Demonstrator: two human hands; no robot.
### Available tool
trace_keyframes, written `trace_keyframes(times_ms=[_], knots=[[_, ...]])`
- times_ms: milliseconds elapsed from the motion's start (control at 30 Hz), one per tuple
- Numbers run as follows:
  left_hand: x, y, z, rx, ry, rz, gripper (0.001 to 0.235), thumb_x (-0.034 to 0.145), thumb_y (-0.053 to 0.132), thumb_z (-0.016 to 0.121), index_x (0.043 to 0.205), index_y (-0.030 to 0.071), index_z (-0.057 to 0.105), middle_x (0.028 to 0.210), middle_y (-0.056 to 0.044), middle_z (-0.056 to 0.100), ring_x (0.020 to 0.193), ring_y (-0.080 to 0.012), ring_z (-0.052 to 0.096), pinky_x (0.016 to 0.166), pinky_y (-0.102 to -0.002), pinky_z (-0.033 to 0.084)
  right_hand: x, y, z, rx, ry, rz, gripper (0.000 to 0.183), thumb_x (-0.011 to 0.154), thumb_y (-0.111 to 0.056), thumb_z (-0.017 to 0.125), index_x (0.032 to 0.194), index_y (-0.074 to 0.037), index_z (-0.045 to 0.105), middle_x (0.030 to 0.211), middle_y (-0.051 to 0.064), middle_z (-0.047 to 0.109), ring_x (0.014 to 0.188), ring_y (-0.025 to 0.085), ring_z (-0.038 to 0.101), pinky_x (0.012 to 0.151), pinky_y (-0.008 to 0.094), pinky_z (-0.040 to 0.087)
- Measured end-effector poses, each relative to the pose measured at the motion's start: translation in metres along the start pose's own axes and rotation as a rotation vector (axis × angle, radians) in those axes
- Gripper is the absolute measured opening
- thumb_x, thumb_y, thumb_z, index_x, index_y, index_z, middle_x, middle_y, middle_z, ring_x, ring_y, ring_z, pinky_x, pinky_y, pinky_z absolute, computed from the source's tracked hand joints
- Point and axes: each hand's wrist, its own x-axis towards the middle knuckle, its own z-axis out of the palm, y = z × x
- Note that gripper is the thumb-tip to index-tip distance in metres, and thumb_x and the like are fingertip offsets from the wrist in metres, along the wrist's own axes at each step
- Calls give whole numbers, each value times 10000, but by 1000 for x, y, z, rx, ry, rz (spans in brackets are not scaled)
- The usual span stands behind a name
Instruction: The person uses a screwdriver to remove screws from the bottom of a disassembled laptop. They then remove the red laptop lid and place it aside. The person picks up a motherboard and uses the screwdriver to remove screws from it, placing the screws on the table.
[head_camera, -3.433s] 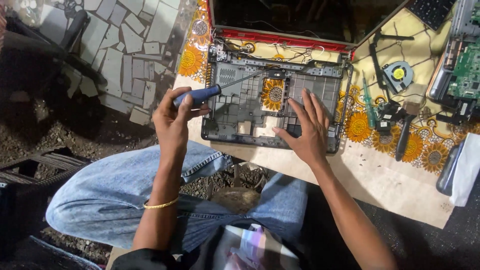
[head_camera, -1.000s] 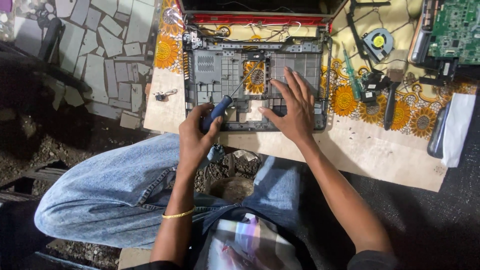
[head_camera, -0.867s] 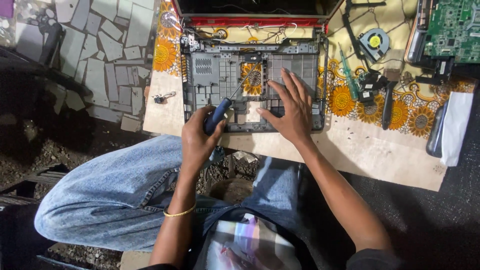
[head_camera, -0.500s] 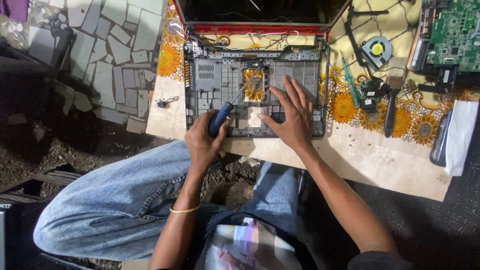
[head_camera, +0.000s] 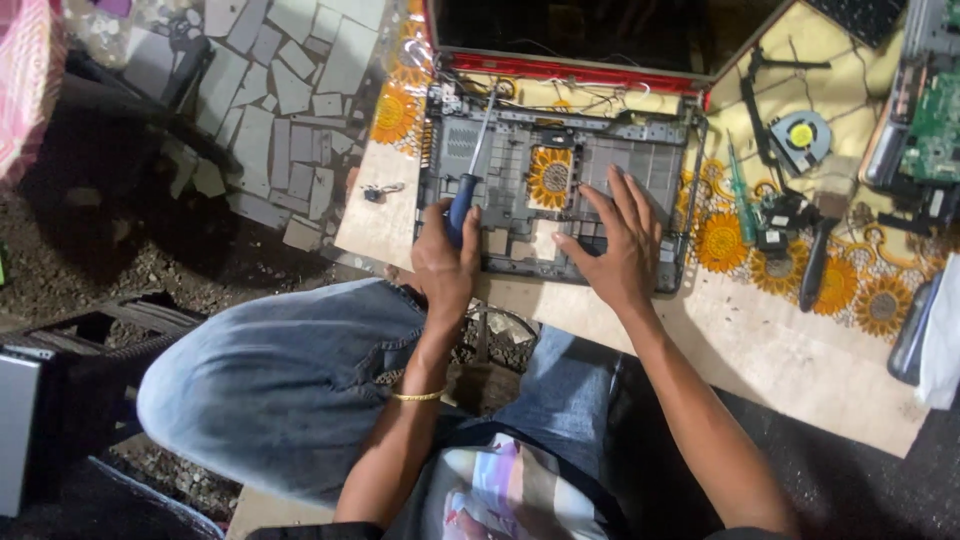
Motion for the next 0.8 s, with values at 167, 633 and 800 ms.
trace_keyframes(times_ms=[167, 633, 800], knots=[[-2, -11, -7, -18, -30, 43, 364, 1066, 364, 788, 1291, 93, 699, 872, -243, 771, 787, -497, 777, 686, -550, 603, 1, -2, 1, -9, -6, 3, 733, 1005, -651, 796, 1615, -282, 626, 1824, 69, 370, 1679, 343, 294, 1255, 682, 300], [2, -12, -23, -119, -199, 43, 391, 1046, 355, 816, 1306, 84, 706, 962, -219, 794, 840, -462, 805, 726, -509, 632, -1, -1, 2, -20, 3, 31, 723, 985, -669, 798, 1589, -304, 642, 1825, 32, 385, 1678, 312, 312, 1243, 662, 316], [1, -14, -22, -54, -199, 86, 378, 1055, 368, 811, 1292, 95, 702, 917, -221, 769, 808, -482, 783, 705, -557, 618, 1, -5, 0, -18, -2, 39, 709, 994, -659, 792, 1588, -303, 638, 1827, 29, 382, 1677, 319, 318, 1225, 680, 331]])
